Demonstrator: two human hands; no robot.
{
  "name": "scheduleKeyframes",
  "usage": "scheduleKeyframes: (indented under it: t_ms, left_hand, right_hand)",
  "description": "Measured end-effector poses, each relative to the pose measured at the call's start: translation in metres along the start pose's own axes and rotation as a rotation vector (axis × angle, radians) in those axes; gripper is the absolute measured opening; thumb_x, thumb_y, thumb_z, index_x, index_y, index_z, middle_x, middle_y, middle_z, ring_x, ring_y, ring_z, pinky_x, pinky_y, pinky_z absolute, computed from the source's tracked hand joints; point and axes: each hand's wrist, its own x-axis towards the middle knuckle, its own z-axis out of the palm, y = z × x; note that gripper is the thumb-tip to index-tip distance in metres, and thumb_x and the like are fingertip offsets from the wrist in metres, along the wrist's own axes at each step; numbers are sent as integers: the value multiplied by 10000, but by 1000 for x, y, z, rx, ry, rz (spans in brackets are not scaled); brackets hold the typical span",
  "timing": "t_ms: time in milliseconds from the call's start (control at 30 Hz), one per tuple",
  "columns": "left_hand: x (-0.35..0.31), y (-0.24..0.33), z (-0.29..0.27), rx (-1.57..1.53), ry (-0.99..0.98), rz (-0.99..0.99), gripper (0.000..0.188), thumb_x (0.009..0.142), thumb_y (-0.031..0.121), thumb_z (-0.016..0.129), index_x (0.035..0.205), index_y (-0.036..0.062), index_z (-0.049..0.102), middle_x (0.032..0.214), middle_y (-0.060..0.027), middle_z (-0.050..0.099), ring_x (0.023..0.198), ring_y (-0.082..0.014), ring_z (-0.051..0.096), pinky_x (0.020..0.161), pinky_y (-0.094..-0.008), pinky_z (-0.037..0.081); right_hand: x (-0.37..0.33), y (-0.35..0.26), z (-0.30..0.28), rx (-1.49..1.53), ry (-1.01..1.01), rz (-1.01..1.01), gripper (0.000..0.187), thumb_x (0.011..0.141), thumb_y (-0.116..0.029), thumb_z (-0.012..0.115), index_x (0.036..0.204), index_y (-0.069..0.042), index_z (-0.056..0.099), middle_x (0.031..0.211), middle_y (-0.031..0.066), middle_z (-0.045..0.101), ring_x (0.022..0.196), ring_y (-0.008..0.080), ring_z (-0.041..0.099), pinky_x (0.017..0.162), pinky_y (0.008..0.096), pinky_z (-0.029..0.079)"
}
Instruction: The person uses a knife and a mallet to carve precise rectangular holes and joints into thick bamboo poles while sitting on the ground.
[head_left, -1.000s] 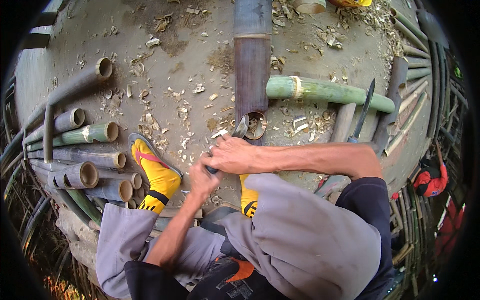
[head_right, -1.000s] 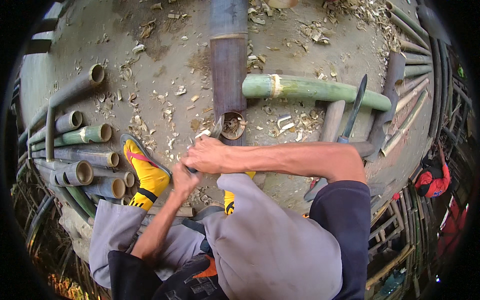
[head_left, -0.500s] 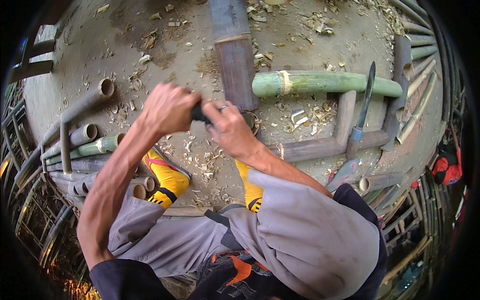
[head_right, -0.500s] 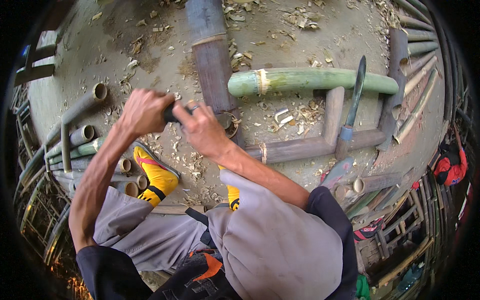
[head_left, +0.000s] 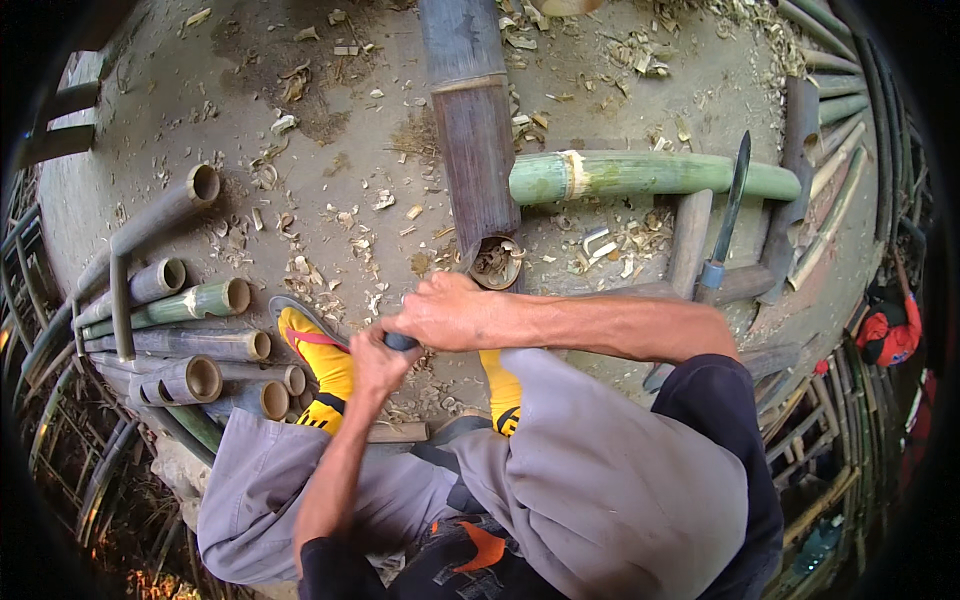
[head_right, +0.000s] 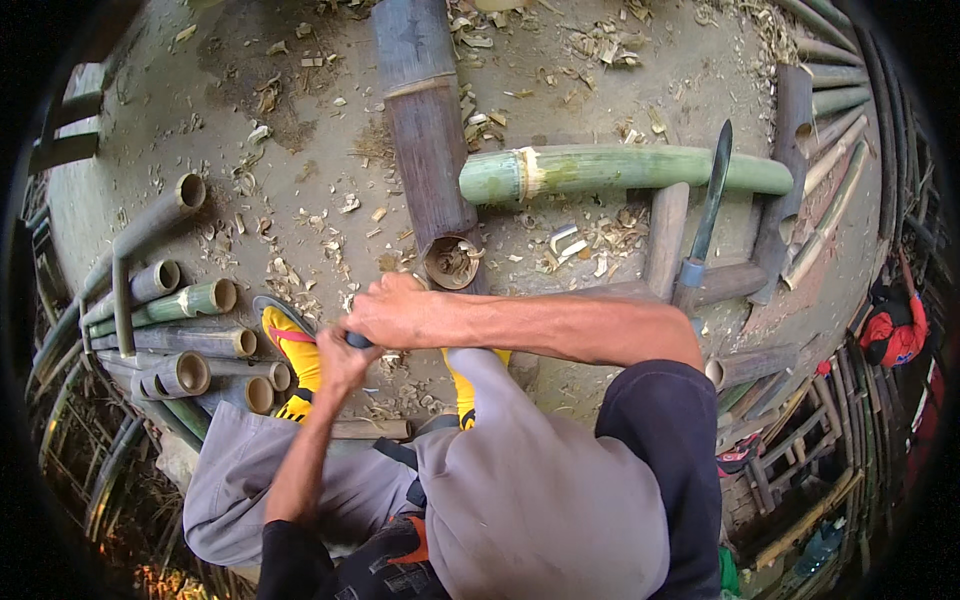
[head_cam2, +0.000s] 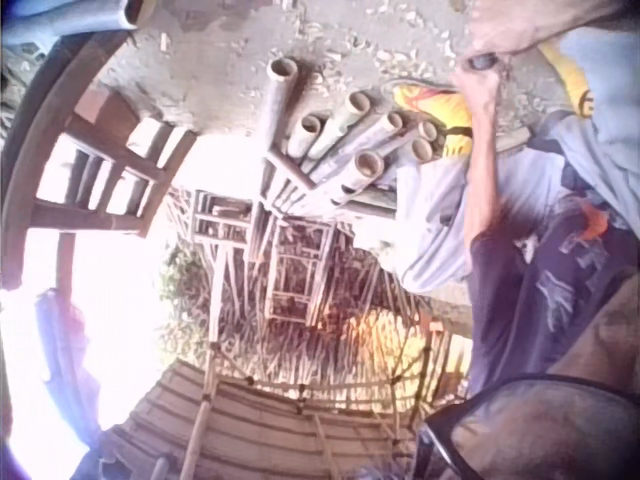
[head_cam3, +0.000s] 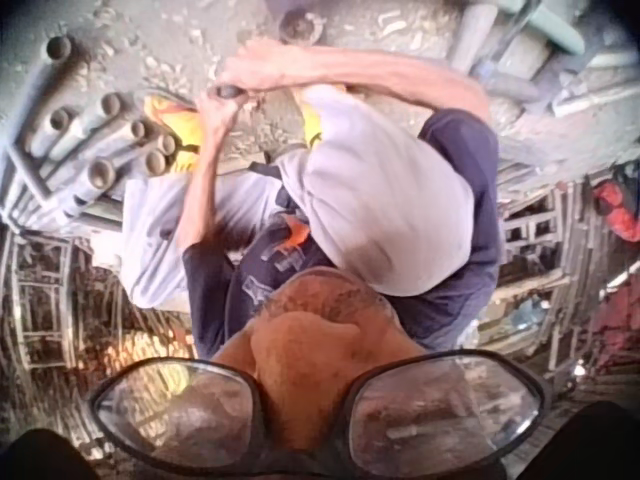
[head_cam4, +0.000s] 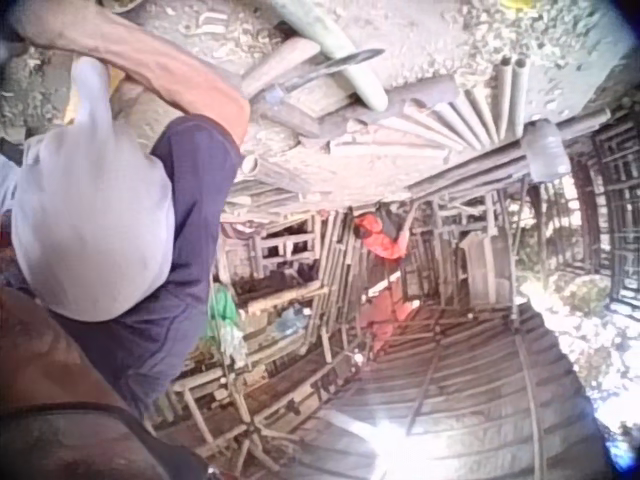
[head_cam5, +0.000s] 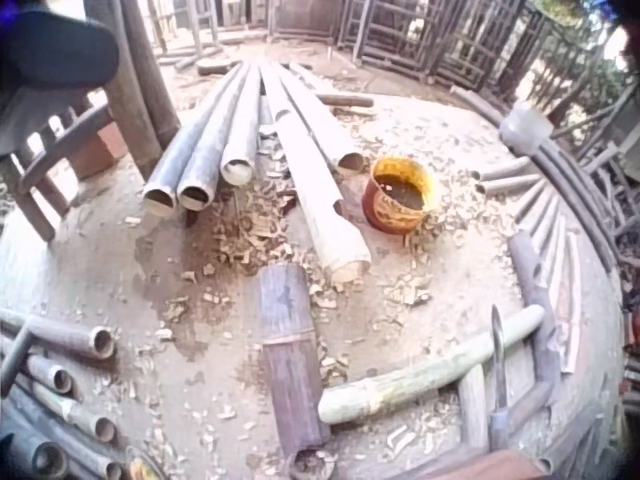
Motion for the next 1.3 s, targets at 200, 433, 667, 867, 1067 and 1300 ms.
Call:
scheduleKeyframes:
  t_ms: [200, 433, 667, 867, 1067, 1300]
  left_hand:
    - [50, 89, -77, 549, -189, 195, 347, 572, 203, 713, 899, 85, 704, 707, -185, 662, 671, -354, 659, 688, -416, 541]
    - [92, 151, -92, 936, -262, 493, 221, 581, 151, 632, 783, 76, 678, 638, -161, 637, 628, -343, 650, 628, -420, 538]
    - [128, 239, -70, 1284, -353, 889, 109, 582, 128, 644, 682, 94, 671, 664, -115, 649, 652, -294, 662, 571, -383, 529]
    - [155, 215, -79, 1270, -602, 981, 137, 577, 162, 699, 695, 94, 684, 670, -112, 654, 651, -288, 663, 585, -372, 537]
    - [132, 76, -77, 687, -720, 316, 363, 499, 234, 728, 792, 22, 691, 678, -181, 657, 625, -311, 648, 654, -393, 534]
    - [-32, 14, 27, -87, -399, -81, 339, 639, 221, 715, 892, 0, 665, 777, -211, 676, 751, -328, 671, 748, -395, 511]
  right_hand:
    - [-8, 1, -22, 200, 331, 187, 456, 747, -48, 573, 1190, -129, 505, 808, 160, 601, 856, 336, 616, 759, 459, 493]
    - [-18, 10, -17, 266, 811, 239, 515, 672, -2, 665, 1157, -70, 505, 884, 158, 610, 864, 339, 601, 791, 424, 493]
    - [-30, 16, -29, 463, 1177, 410, 400, 708, 47, 595, 1083, -15, 474, 858, 197, 558, 766, 391, 591, 653, 455, 483]
    - [8, 4, -8, 780, 1137, 557, 359, 756, 19, 592, 1062, -18, 408, 819, 239, 556, 745, 411, 598, 608, 469, 454]
    - [1, 18, 3, 618, 345, 301, 358, 741, -32, 562, 1071, -38, 423, 619, 216, 569, 609, 441, 605, 506, 485, 478]
    - [-37, -2, 20, 119, -160, -31, 413, 758, -100, 558, 1161, -150, 486, 609, 103, 602, 581, 351, 635, 503, 474, 499]
